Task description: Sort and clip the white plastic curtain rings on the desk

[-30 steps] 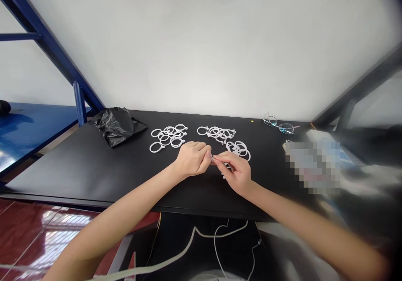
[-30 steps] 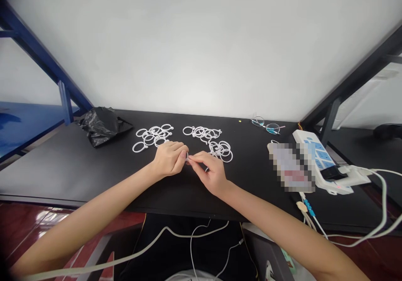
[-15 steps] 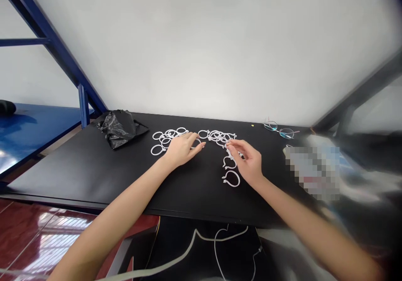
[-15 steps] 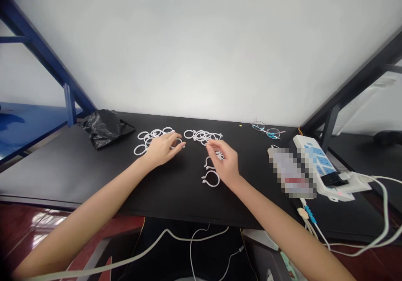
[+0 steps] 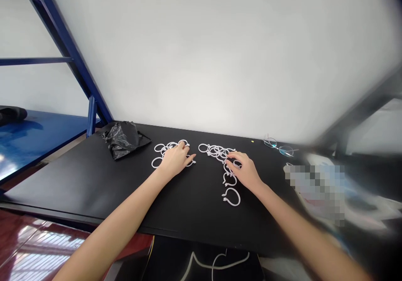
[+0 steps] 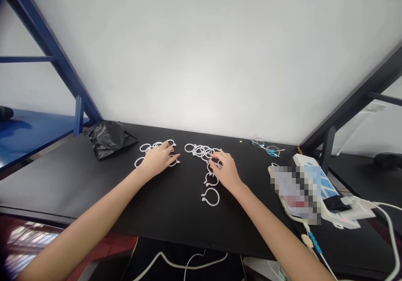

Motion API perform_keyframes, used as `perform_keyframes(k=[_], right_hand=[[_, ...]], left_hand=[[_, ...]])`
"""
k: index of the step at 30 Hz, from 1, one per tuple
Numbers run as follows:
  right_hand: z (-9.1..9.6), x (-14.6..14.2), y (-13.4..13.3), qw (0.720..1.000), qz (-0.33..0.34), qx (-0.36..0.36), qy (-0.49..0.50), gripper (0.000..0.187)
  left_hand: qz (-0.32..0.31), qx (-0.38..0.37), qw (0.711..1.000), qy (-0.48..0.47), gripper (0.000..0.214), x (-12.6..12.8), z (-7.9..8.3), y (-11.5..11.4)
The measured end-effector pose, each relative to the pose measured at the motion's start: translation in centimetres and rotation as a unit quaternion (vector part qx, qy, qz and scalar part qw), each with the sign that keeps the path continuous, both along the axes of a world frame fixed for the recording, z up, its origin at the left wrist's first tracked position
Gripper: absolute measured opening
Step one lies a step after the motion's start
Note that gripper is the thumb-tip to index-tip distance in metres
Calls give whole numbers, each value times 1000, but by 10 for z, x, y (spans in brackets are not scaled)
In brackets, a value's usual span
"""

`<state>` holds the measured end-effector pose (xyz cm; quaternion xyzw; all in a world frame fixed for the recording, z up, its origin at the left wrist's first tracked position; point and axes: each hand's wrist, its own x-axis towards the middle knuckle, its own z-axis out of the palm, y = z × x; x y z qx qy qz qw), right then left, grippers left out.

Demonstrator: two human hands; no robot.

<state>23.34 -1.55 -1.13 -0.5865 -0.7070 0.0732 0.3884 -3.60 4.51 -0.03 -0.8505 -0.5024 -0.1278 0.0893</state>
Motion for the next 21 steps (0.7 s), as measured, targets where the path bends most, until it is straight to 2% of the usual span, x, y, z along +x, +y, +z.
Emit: perform_keyframes(k=[3, 6, 10, 13, 17, 21], right_hand=[[8, 2, 7, 1000, 6, -4, -15, 15], [13, -6, 20, 999, 31, -15, -37, 14], [16, -31, 43, 994, 76, -32, -72, 17], [18, -51, 62, 989, 105, -53, -93, 25], [20, -65, 84, 983, 128, -90, -100, 39], [17, -65, 100, 981, 131, -118, -74, 32]], left_hand=[[0, 9, 999, -32, 35, 2, -2, 1], [-40, 6, 996, -78, 29, 7, -4, -3], [-119, -21, 984, -130, 26, 11, -4, -11], [-152, -39, 978, -141, 25, 14, -3, -16], [-168, -50, 975, -139, 25, 16, -2, -18], [-169, -49, 974, -140, 22, 17, -1, -18]])
